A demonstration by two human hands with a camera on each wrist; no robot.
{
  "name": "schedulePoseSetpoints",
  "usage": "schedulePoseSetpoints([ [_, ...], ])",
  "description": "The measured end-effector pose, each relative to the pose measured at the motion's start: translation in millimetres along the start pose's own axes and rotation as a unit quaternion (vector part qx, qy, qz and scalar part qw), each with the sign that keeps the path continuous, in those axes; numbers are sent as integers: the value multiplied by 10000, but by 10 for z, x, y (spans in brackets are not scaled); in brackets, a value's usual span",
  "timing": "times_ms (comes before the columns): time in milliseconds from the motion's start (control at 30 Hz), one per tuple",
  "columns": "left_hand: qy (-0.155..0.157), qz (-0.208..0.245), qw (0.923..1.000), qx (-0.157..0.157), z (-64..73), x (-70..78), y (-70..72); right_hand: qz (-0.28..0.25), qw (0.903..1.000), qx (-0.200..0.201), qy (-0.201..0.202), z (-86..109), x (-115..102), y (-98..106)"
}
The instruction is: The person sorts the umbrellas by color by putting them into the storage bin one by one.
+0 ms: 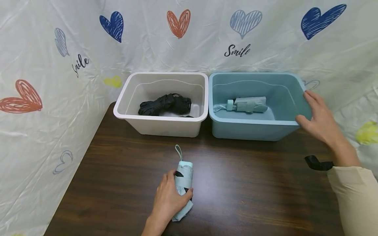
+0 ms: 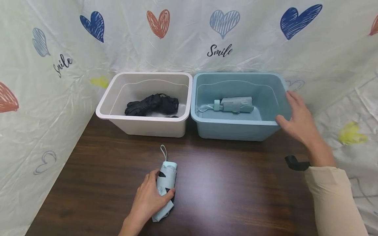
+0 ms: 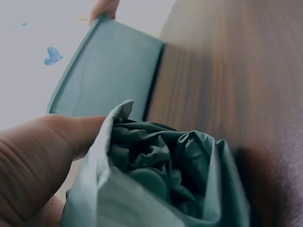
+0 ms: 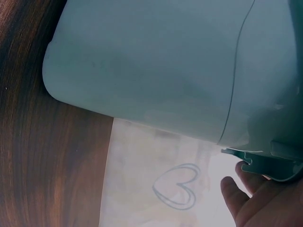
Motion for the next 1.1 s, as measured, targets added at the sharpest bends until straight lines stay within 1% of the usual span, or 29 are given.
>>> schedulePoseSetpoints([
  [133, -122, -189, 9997, 42, -4, 18, 17, -12, 10000, -7, 5, 8, 26, 2],
  [267, -147, -319, 9994, -65, 12, 28, 28, -41, 10000, 27, 55, 4, 22, -12],
  [333, -121, -310, 9993, -142, 17, 26, 30, -44, 10000, 23, 77, -4, 9, -21],
  [400, -168, -305, 9993, -167, 8, 20, 34, -39, 10000, -1, 91, -14, -1, -28],
  [567, -505, -328, 9980, -199, -53, 1, 53, 33, 10000, -14, 58, -29, -22, -21],
  [633, -583, -339, 9974, -247, -74, -7, 53, 45, 10000, -4, 52, -28, -24, -17],
  [733, -526, -225, 9976, -381, -98, -21, 54, 55, 10000, 2, 52, -23, -20, -10],
  [900, -286, 180, 9970, -692, -133, -55, 69, 92, 9999, 44, 54, -13, -6, 2],
  [1100, -299, 455, 9940, -950, -162, -96, 97, 105, 9999, 60, 68, -5, 4, 3],
])
Point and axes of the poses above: each hand's wrist, its own z-axis away from the middle knuckle, its own y-axis out of the back of the hand, x = y × z, the point moved 1 cm from there along -z, towards the middle knuckle, and after that the axes turned 10 degrees about x, right-handed, at the moved point
